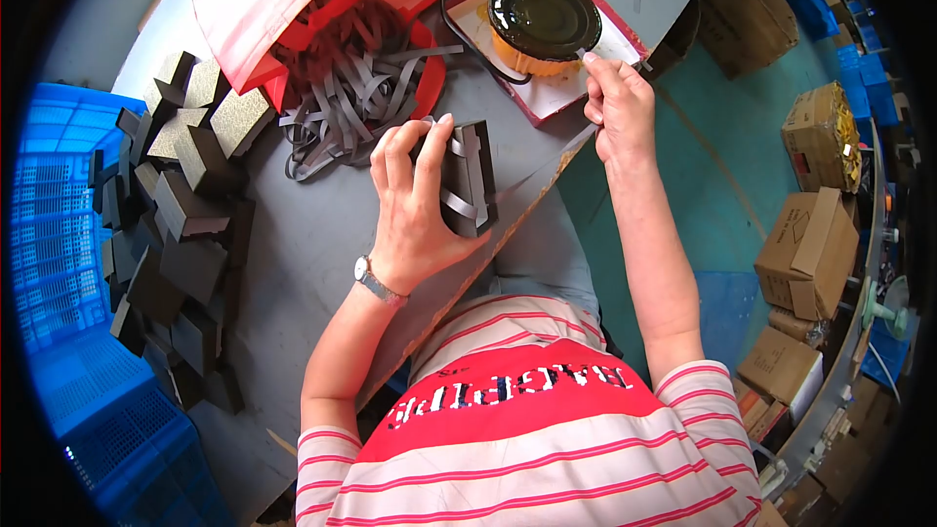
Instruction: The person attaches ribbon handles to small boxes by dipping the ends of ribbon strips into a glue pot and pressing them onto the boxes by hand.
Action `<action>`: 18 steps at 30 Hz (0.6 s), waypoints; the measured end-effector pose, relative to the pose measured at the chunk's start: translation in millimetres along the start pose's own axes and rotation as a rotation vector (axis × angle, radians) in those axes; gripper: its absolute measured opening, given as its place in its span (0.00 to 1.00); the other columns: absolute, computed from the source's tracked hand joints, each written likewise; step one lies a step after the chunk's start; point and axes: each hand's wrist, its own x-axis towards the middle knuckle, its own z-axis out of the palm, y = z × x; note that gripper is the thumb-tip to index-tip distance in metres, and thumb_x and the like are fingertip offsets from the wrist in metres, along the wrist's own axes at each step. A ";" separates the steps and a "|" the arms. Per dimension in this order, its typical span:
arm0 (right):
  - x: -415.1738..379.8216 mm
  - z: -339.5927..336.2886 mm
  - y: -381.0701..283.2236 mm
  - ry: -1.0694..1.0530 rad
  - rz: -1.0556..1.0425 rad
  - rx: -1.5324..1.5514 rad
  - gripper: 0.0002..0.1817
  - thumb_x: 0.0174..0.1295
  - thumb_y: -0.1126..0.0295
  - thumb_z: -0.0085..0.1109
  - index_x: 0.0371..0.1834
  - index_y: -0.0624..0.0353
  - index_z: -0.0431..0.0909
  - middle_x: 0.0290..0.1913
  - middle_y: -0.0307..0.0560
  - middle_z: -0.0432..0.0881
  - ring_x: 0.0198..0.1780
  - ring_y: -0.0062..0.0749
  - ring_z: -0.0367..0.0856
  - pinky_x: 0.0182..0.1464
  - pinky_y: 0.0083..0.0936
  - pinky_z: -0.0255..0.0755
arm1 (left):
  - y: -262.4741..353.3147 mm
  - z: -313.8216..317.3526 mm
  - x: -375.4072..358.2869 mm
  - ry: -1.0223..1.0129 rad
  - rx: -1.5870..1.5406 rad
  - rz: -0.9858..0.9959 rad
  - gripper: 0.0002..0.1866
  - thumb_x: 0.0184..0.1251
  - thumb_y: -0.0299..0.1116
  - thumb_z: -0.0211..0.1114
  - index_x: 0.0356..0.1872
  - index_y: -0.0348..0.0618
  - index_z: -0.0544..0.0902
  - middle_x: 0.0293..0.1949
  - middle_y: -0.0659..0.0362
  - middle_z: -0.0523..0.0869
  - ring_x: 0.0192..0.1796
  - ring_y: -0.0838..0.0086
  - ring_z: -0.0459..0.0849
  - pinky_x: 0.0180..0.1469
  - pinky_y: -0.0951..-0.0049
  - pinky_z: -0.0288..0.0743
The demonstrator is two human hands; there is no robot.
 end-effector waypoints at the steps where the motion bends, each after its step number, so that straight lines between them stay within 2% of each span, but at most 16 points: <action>1: -1.0 -1.0 0.2 -0.005 0.006 -0.011 0.12 0.63 0.69 0.69 0.25 0.55 0.75 0.21 0.32 0.73 0.18 0.10 0.61 0.19 0.13 0.53 | 0.3 -0.3 -1.3 -0.002 0.001 -0.003 0.57 0.26 0.33 0.80 0.71 0.41 0.67 0.62 0.47 0.69 0.65 0.49 0.66 0.69 0.53 0.60; 4: -8.8 -5.3 1.3 -0.013 0.039 -0.100 0.12 0.62 0.69 0.69 0.25 0.54 0.76 0.21 0.31 0.73 0.18 0.09 0.60 0.20 0.12 0.52 | -0.2 -2.7 -4.0 0.006 0.019 -0.009 0.56 0.27 0.33 0.80 0.71 0.41 0.68 0.62 0.47 0.69 0.65 0.49 0.66 0.69 0.53 0.61; 5: -16.7 -5.5 -0.1 -0.032 0.040 -0.193 0.10 0.63 0.70 0.68 0.26 0.55 0.78 0.22 0.30 0.74 0.20 0.09 0.62 0.21 0.13 0.54 | -1.6 -4.7 -5.6 0.000 0.015 -0.012 0.55 0.30 0.36 0.81 0.71 0.42 0.68 0.62 0.47 0.68 0.66 0.49 0.65 0.69 0.52 0.60; 7: -33.5 -8.4 4.2 -0.251 0.037 -0.211 0.07 0.63 0.70 0.68 0.29 0.57 0.81 0.23 0.30 0.75 0.23 0.09 0.66 0.23 0.12 0.56 | -3.3 -8.4 -7.8 -0.005 0.013 -0.022 0.54 0.33 0.39 0.82 0.71 0.43 0.68 0.63 0.47 0.67 0.67 0.48 0.63 0.70 0.50 0.59; 8: -42.9 -8.7 4.5 -0.390 0.095 -0.204 0.06 0.63 0.69 0.69 0.32 0.59 0.82 0.24 0.31 0.77 0.26 0.11 0.70 0.26 0.12 0.60 | -3.1 -11.1 -8.5 -0.015 0.026 -0.031 0.54 0.34 0.40 0.82 0.71 0.43 0.68 0.63 0.48 0.67 0.67 0.49 0.64 0.70 0.51 0.59; 10: -54.9 -2.7 4.9 -0.524 0.246 -0.204 0.08 0.63 0.68 0.69 0.34 0.60 0.82 0.26 0.31 0.78 0.28 0.12 0.72 0.29 0.12 0.62 | -2.9 -13.1 -10.9 -0.030 0.040 -0.043 0.54 0.35 0.41 0.82 0.71 0.43 0.68 0.63 0.48 0.68 0.67 0.49 0.64 0.69 0.51 0.59; 11: -58.6 3.2 12.7 -0.567 0.196 -0.211 0.07 0.64 0.67 0.69 0.34 0.56 0.81 0.26 0.28 0.75 0.25 0.08 0.67 0.23 0.10 0.56 | -3.0 -12.6 -11.2 -0.021 0.061 -0.026 0.53 0.35 0.42 0.83 0.70 0.43 0.69 0.62 0.48 0.68 0.66 0.49 0.64 0.69 0.51 0.60; 12: -60.3 8.0 14.4 -0.567 0.197 -0.210 0.07 0.64 0.67 0.69 0.34 0.56 0.81 0.26 0.28 0.75 0.25 0.08 0.67 0.23 0.10 0.56 | -2.6 -12.1 -11.4 -0.010 0.082 -0.009 0.53 0.36 0.44 0.83 0.70 0.43 0.69 0.62 0.48 0.68 0.66 0.50 0.65 0.68 0.51 0.60; 14: -61.6 16.7 14.0 -0.644 0.231 -0.195 0.09 0.63 0.67 0.70 0.33 0.60 0.81 0.28 0.32 0.79 0.30 0.13 0.72 0.31 0.13 0.66 | 0.3 -11.8 -13.0 -0.012 0.085 -0.015 0.54 0.33 0.40 0.82 0.70 0.42 0.69 0.62 0.48 0.68 0.66 0.50 0.65 0.68 0.52 0.61; 15: -62.7 20.5 13.5 -0.654 0.243 -0.222 0.09 0.63 0.67 0.70 0.33 0.60 0.81 0.27 0.32 0.79 0.30 0.13 0.72 0.31 0.14 0.66 | 1.2 -12.0 -13.7 -0.013 0.089 -0.022 0.55 0.29 0.36 0.82 0.70 0.41 0.69 0.62 0.48 0.69 0.66 0.50 0.66 0.69 0.53 0.62; 18: -62.1 27.9 23.9 -0.689 0.147 -0.323 0.08 0.65 0.68 0.68 0.33 0.58 0.80 0.28 0.30 0.78 0.28 0.11 0.71 0.30 0.12 0.64 | 1.4 -11.4 -16.0 0.004 0.097 -0.007 0.55 0.30 0.38 0.83 0.70 0.41 0.69 0.62 0.48 0.69 0.66 0.50 0.66 0.69 0.52 0.62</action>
